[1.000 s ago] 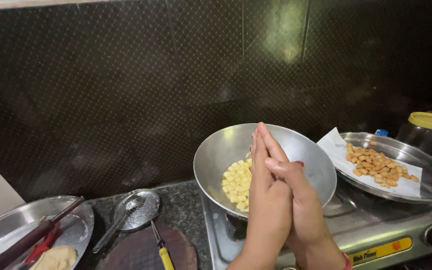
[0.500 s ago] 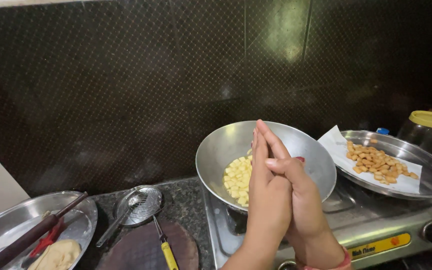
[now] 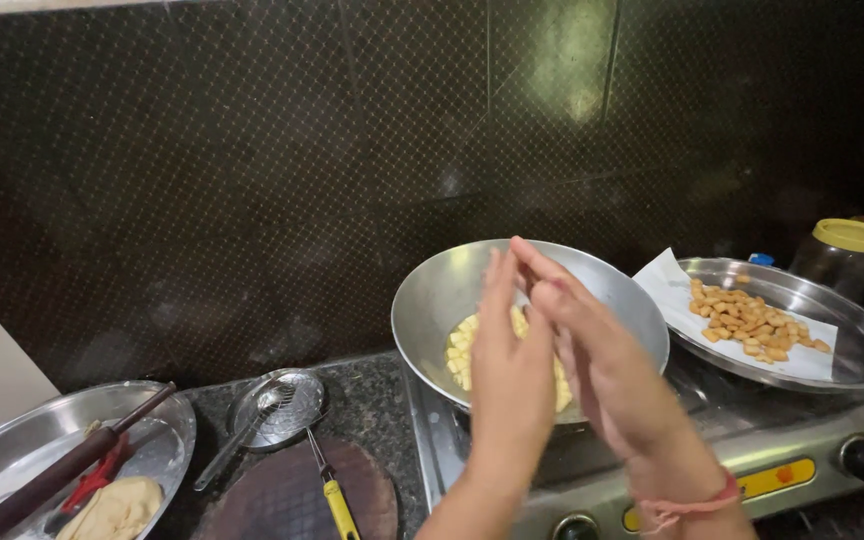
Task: The person stirs dough pieces in a pan of oil with a skimmer and then rests their hands on a wooden board while holding a small tool.
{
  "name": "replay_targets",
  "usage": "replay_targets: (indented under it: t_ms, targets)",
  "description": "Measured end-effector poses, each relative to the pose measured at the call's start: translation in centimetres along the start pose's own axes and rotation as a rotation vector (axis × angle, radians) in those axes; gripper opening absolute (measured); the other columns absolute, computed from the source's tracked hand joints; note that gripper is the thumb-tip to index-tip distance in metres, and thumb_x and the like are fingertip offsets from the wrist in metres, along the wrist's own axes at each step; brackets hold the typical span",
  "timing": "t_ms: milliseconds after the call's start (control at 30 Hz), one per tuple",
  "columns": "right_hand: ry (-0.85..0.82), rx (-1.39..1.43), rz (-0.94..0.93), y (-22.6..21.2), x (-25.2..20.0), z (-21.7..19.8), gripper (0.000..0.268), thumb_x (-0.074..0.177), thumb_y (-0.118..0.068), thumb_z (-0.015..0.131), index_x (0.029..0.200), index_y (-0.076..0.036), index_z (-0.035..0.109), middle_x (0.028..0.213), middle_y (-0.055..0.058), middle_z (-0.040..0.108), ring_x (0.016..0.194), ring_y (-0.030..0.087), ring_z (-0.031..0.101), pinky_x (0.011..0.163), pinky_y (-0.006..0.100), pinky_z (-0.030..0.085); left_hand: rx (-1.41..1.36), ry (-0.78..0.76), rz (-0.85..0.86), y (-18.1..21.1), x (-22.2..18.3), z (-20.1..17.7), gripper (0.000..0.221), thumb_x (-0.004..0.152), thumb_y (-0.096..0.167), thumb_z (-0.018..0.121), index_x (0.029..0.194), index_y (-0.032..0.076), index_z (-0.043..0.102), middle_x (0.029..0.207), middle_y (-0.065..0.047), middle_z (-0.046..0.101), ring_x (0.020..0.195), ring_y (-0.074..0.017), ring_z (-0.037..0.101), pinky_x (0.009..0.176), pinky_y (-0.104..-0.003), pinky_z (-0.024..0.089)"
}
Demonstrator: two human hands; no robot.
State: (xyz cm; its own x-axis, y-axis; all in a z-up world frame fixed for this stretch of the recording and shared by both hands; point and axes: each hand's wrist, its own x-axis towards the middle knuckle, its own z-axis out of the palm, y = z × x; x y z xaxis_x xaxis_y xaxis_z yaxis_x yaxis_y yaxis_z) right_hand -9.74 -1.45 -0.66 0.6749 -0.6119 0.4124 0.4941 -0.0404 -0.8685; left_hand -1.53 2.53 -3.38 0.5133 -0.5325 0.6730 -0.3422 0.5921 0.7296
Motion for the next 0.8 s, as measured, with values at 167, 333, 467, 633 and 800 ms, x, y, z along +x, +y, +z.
replay_targets:
  t_ms: [167,333,467,633,800]
  targets:
    - [0.016,-0.056,-0.111,-0.6,0.2,-3.6,0.070,0.100,-0.037,0.048,0.154,0.007,0.039,0.162,0.019,0.046,0.151,0.027,0.043,0.123,0.038,0.030,0.026,0.161,-0.098,0.5,1.9,-3.2,0.055,0.096,0.027,0.062,0.144,0.000,0.055,0.158,-0.017,0.051,0.149,-0.0261,0.046,0.119,-0.035,0.031]
    - [0.124,-0.056,-0.078,-0.6,0.4,-3.6,0.063,0.099,-0.030,0.051,0.149,0.008,0.047,0.156,0.019,0.054,0.146,0.026,0.050,0.121,0.038,0.034,0.015,0.204,-0.157,0.3,2.7,-5.0,0.055,0.092,0.026,0.064,0.141,0.004,0.059,0.151,-0.015,0.057,0.137,-0.0233,0.057,0.112,-0.033,0.041]
    - [0.102,-0.099,-0.031,0.5,1.0,-1.8,0.062,0.095,-0.025,0.058,0.148,0.007,0.049,0.152,0.017,0.056,0.143,0.025,0.052,0.119,0.037,0.036,0.053,0.230,-0.134,0.7,2.8,-6.1,0.050,0.090,0.023,0.064,0.137,0.003,0.063,0.141,-0.015,0.067,0.127,-0.0217,0.065,0.106,-0.032,0.046]
    - [-0.009,-0.039,-0.016,3.4,2.7,2.0,0.063,0.095,-0.023,0.060,0.150,0.005,0.046,0.154,0.016,0.054,0.144,0.023,0.049,0.118,0.037,0.037,0.088,0.270,-0.254,1.9,2.6,-8.1,0.051,0.088,0.022,0.063,0.136,0.007,0.066,0.125,-0.015,0.076,0.102,-0.0261,0.068,0.091,-0.033,0.052]
    - [-0.110,0.147,0.056,8.5,4.7,6.8,0.063,0.097,-0.021,0.059,0.153,0.004,0.042,0.155,0.012,0.049,0.141,0.018,0.047,0.117,0.037,0.036,0.144,0.354,-0.185,0.9,2.3,-11.6,0.048,0.092,0.022,0.060,0.136,0.004,0.064,0.125,-0.014,0.075,0.109,-0.0183,0.071,0.093,-0.028,0.052]
